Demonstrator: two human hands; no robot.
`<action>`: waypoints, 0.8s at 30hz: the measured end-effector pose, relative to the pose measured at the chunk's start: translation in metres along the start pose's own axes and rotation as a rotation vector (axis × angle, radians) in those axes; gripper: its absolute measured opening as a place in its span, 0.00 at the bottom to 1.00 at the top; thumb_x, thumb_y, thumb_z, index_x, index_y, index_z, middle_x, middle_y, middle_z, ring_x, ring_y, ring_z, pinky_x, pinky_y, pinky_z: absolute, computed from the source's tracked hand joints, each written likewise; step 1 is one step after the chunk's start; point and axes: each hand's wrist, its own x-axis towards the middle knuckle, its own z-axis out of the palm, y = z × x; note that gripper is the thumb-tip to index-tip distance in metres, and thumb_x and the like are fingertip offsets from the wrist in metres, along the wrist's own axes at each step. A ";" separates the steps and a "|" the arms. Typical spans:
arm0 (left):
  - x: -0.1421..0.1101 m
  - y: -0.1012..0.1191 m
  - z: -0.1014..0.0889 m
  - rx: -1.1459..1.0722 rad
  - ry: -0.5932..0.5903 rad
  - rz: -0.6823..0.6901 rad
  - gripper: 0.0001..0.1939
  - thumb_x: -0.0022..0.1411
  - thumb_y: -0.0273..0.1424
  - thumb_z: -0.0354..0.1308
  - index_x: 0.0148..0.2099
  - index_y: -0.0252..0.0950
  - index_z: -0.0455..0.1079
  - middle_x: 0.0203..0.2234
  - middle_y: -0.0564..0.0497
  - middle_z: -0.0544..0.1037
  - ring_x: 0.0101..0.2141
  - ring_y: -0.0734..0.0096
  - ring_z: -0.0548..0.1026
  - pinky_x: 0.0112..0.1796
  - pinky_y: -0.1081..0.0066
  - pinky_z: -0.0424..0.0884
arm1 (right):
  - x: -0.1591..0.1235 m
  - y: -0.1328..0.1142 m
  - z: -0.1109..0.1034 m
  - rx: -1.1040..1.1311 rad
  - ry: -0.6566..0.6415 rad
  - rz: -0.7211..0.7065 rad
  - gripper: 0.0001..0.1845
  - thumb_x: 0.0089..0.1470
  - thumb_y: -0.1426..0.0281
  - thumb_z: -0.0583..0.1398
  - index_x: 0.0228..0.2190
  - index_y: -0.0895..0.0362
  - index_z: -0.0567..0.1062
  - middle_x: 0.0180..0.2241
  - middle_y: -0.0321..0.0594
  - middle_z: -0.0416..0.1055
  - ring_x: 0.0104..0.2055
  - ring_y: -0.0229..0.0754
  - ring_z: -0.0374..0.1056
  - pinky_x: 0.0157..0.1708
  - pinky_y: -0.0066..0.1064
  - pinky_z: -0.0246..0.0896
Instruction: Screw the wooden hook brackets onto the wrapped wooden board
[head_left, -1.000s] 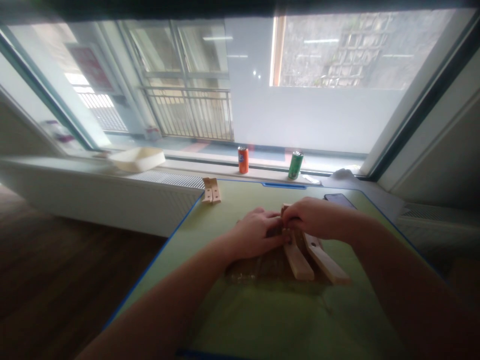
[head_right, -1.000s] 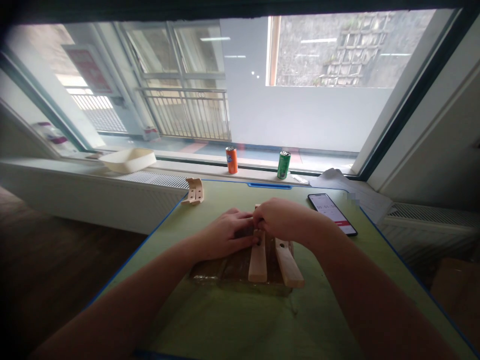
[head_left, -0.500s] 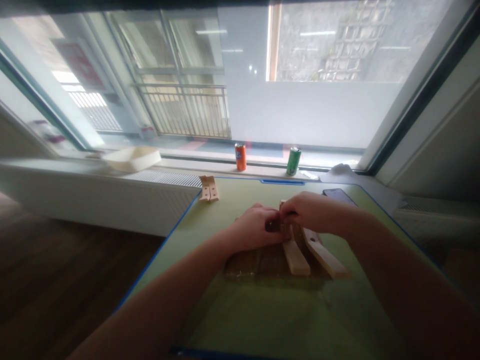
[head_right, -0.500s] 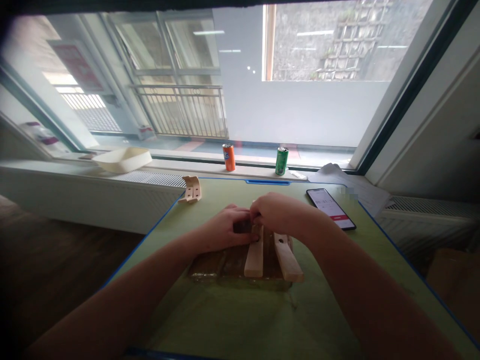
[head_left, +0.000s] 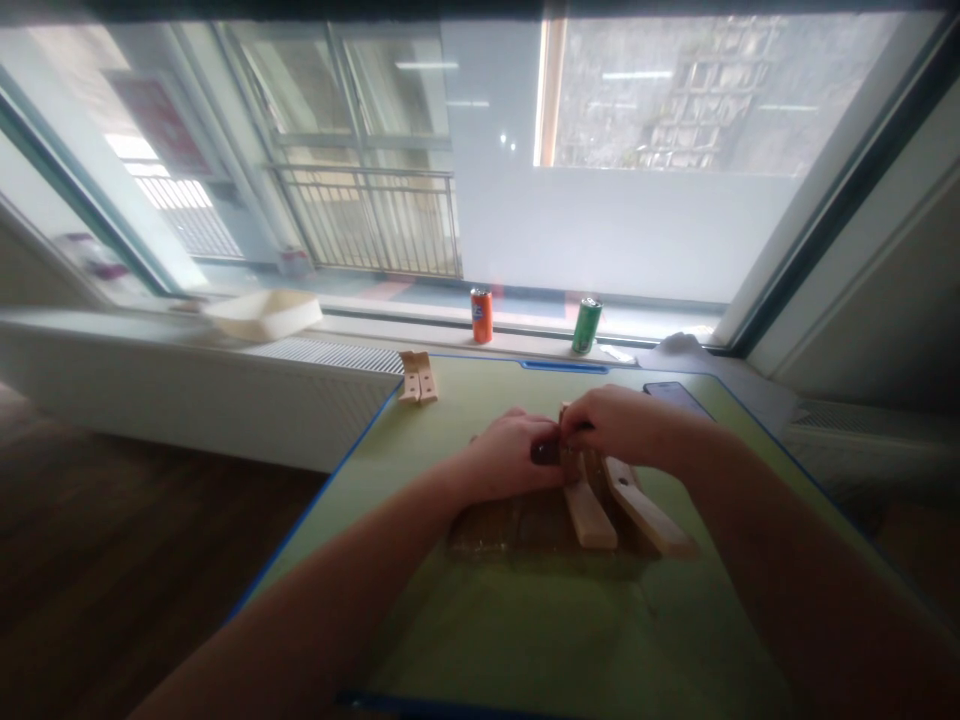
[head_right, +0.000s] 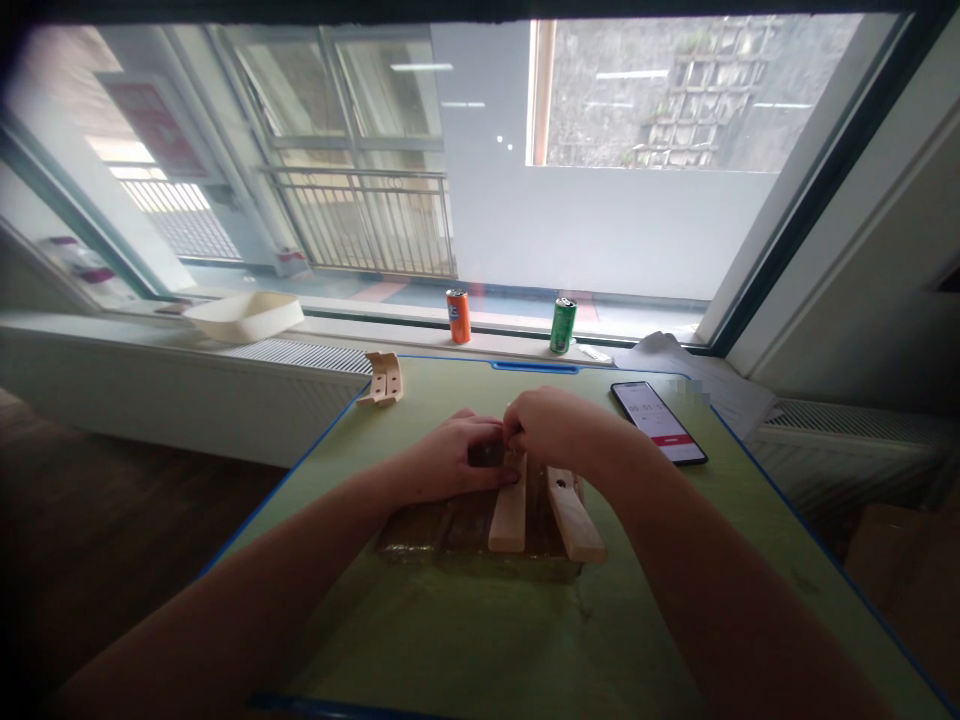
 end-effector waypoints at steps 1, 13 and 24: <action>0.000 0.000 0.000 0.003 0.002 -0.003 0.17 0.53 0.43 0.54 0.42 0.39 0.70 0.35 0.53 0.75 0.37 0.66 0.69 0.45 0.68 0.61 | -0.001 -0.001 0.000 -0.004 0.006 -0.009 0.13 0.45 0.76 0.54 0.30 0.57 0.78 0.27 0.40 0.75 0.26 0.37 0.64 0.27 0.27 0.53; -0.004 0.002 -0.001 0.019 0.037 -0.021 0.20 0.53 0.46 0.54 0.43 0.40 0.70 0.33 0.52 0.75 0.38 0.65 0.68 0.43 0.67 0.62 | -0.014 -0.018 -0.012 -0.044 -0.025 0.030 0.14 0.51 0.75 0.53 0.32 0.56 0.78 0.29 0.42 0.75 0.27 0.39 0.67 0.26 0.27 0.55; -0.005 0.004 -0.002 -0.020 0.016 -0.049 0.21 0.53 0.47 0.53 0.44 0.41 0.70 0.33 0.52 0.75 0.39 0.64 0.68 0.42 0.68 0.62 | -0.017 -0.015 -0.013 -0.062 0.046 0.066 0.12 0.51 0.71 0.54 0.33 0.54 0.78 0.29 0.39 0.75 0.27 0.37 0.67 0.24 0.26 0.52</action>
